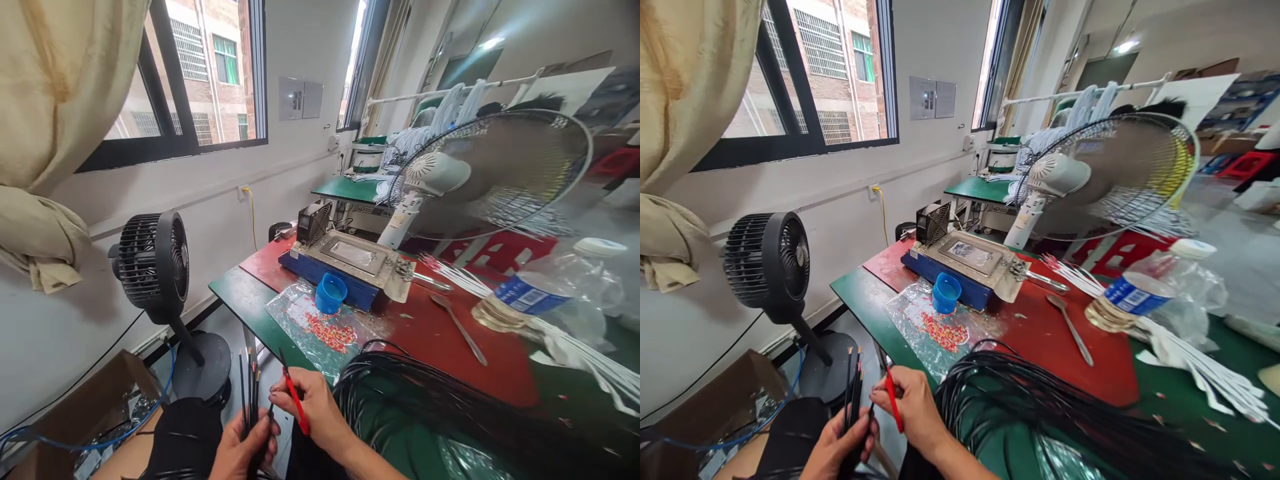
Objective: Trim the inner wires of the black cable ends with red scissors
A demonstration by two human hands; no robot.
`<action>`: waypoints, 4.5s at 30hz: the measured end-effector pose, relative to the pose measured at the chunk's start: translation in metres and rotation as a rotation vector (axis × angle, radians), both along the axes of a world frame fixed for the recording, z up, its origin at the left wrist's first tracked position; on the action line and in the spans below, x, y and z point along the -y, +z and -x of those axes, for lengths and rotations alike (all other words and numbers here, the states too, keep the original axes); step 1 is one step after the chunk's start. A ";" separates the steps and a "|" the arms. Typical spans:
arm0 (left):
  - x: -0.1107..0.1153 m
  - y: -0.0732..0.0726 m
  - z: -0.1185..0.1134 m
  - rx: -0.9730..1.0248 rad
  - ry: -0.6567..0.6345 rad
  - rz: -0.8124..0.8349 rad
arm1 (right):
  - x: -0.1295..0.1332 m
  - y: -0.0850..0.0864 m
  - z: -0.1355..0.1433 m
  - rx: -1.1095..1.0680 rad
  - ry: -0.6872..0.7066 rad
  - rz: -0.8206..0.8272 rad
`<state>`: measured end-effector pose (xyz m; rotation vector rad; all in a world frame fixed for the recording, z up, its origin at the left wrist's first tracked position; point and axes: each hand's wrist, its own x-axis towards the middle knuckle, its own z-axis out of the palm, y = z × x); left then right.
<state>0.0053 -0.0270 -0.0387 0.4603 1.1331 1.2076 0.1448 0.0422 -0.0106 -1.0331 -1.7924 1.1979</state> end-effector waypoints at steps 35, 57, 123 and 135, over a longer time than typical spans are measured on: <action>-0.031 0.028 0.006 -0.362 0.230 0.063 | -0.006 0.008 -0.009 0.378 0.301 -0.046; -0.021 0.032 0.000 -0.091 0.027 0.122 | -0.011 -0.008 -0.006 -0.306 0.219 0.609; -0.018 0.005 -0.008 -0.020 -0.129 -0.044 | 0.003 -0.006 0.001 -0.421 0.255 0.758; -0.012 0.013 -0.006 -0.081 -0.147 -0.071 | 0.003 -0.002 -0.001 -0.429 0.296 0.911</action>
